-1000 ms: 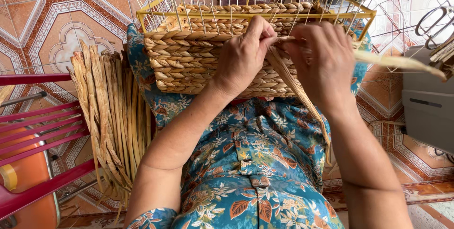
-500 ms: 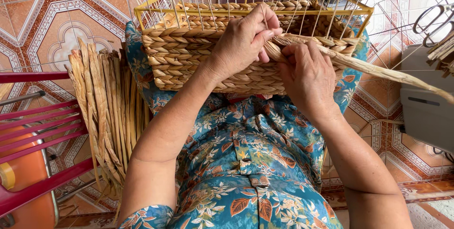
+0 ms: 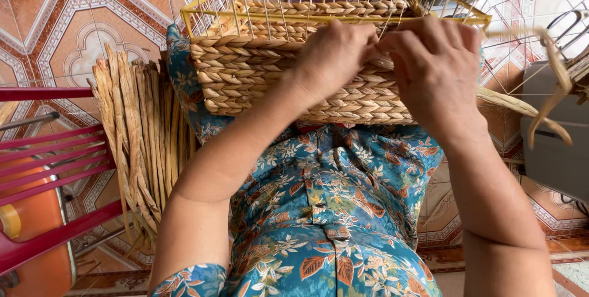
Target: The person weaves a rectangular basket using dried palm leaves on a yellow metal frame. They interlace the leaves through vertical spokes, trim excess material with scissors, and continue weaving the sides.
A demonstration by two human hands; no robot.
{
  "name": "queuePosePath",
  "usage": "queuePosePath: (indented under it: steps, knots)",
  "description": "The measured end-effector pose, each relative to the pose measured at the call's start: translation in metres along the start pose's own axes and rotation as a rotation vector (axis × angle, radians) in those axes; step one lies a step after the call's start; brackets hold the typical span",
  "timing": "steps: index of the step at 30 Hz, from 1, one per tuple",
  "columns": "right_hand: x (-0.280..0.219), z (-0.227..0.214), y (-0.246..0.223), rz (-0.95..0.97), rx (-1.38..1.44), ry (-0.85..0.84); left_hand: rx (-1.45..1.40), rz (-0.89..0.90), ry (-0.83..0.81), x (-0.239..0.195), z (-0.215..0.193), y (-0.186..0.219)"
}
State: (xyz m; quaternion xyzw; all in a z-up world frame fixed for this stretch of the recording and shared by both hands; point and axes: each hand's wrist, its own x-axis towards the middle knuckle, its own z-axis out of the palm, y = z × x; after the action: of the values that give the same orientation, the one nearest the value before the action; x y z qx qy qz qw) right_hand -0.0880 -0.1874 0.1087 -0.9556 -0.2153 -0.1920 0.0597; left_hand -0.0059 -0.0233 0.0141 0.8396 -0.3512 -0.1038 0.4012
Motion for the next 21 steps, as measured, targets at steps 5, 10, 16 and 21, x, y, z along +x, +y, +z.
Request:
queuePosePath:
  steps: [5, 10, 16, 21]
  knots:
    - [-0.014, 0.000, 0.001, 0.039, 0.164, 0.002, 0.290, 0.072, 0.421, -0.010, 0.045, -0.010]
    - [-0.018, 0.029, 0.018, 0.192, 0.079, -0.138, 0.042, 0.077, 0.256, -0.022, 0.027, -0.015]
    - [-0.023, 0.051, 0.022, 0.357, 0.804, 0.130, -0.068, 0.107, 0.095, -0.021, 0.008, -0.025]
    - [-0.031, 0.043, 0.000, 0.574, 1.382, 0.293, -0.069, 0.109, 0.060, 0.004, 0.010, -0.026]
